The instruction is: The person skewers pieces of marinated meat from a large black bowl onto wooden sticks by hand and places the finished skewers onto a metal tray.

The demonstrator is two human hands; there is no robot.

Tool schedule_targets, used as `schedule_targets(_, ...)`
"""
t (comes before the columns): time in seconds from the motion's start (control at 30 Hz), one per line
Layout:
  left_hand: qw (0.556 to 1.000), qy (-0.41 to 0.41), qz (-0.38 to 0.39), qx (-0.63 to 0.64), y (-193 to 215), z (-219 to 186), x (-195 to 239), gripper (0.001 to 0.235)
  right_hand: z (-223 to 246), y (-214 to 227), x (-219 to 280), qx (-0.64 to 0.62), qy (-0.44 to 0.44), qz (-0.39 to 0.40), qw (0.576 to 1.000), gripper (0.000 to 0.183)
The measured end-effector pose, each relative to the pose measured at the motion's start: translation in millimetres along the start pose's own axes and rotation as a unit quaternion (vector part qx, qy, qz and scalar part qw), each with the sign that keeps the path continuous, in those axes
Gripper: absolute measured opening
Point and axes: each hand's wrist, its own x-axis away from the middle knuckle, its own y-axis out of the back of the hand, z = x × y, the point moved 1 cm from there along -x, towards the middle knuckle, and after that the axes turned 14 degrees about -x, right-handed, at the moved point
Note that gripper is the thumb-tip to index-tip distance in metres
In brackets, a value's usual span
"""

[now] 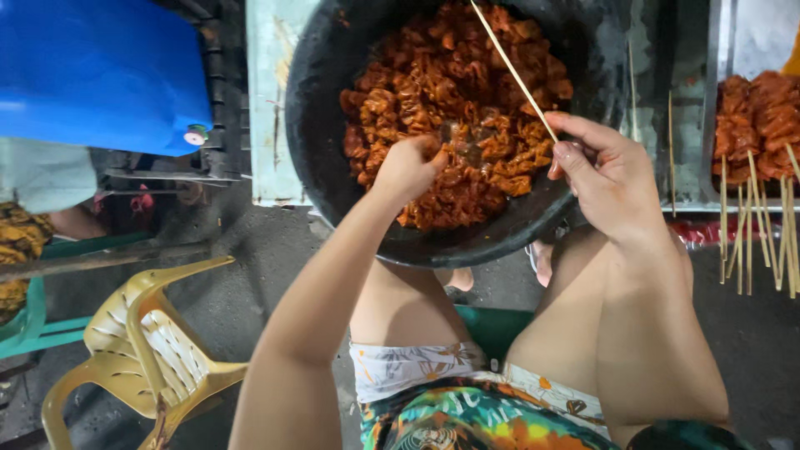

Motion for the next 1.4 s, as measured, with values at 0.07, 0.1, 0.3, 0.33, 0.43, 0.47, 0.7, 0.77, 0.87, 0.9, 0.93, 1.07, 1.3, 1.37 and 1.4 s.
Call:
schedule_targets(0.07,0.984,0.033,-0.016,0.174,1.7,7.2,13.5,0.024,2.2,-6.5,-0.2,0.016,0.005,0.006,1.000,0.036)
schedule_targets(0.1,0.962,0.046,-0.006,0.267,-2.1,7.6,19.6,0.025,3.7,-10.3,1.3,0.031,0.003,0.006,1.000,0.036)
schedule_targets(0.3,0.892,0.001,-0.044,0.451,-16.0,13.1,56.8,0.041,10.8,-36.3,15.2,0.060,0.012,0.025,0.998,0.035)
schedule_targets(0.33,0.881,-0.017,-0.051,0.469,-19.2,14.0,59.7,0.041,10.3,-38.5,17.0,0.066,0.004,0.022,0.998,0.036)
schedule_targets(0.43,0.824,-0.008,-0.048,0.565,-18.1,17.3,61.8,0.026,8.4,-45.8,22.5,0.090,0.021,0.022,0.995,0.035)
schedule_targets(0.47,0.825,0.004,-0.047,0.563,-19.5,17.9,60.6,0.025,5.6,-45.8,24.9,0.081,0.019,0.022,0.996,0.036)
schedule_targets(0.7,0.853,-0.045,-0.118,0.507,-37.9,25.5,46.2,0.019,-20.3,-39.1,30.9,0.055,0.020,0.010,0.998,0.034)
schedule_targets(0.77,0.864,-0.032,-0.112,0.490,-38.1,22.2,44.8,0.018,-26.5,-34.0,32.5,0.055,0.032,0.003,0.998,0.035)
schedule_targets(0.87,0.894,0.026,-0.099,0.436,-35.5,11.7,53.1,0.021,-32.2,-31.4,37.1,0.020,0.034,-0.005,0.999,0.035)
schedule_targets(0.9,0.918,0.029,-0.119,0.377,-34.3,7.3,56.0,0.022,-31.9,-31.3,34.1,-0.027,0.019,-0.009,0.999,0.034)
schedule_targets(0.93,0.938,0.033,-0.137,0.315,-32.7,4.2,58.7,0.023,-32.2,-33.3,31.1,-0.073,0.003,-0.013,0.997,0.033)
schedule_targets(1.07,0.936,-0.096,-0.285,0.184,-25.7,-5.4,68.4,0.028,-26.4,-42.0,27.5,-0.122,0.020,0.007,0.992,0.030)
schedule_targets(1.3,0.951,0.056,-0.061,0.297,1.2,-25.0,83.3,0.029,4.3,-64.4,-2.5,-0.134,0.023,0.017,0.991,0.023)
schedule_targets(1.37,0.958,0.039,-0.062,0.277,2.8,-26.3,81.8,0.027,8.4,-65.3,-10.4,-0.122,0.036,0.030,0.991,0.019)
schedule_targets(1.4,0.966,0.023,-0.070,0.246,3.3,-25.3,81.7,0.027,10.4,-61.5,-14.6,-0.120,0.048,0.050,0.990,0.017)
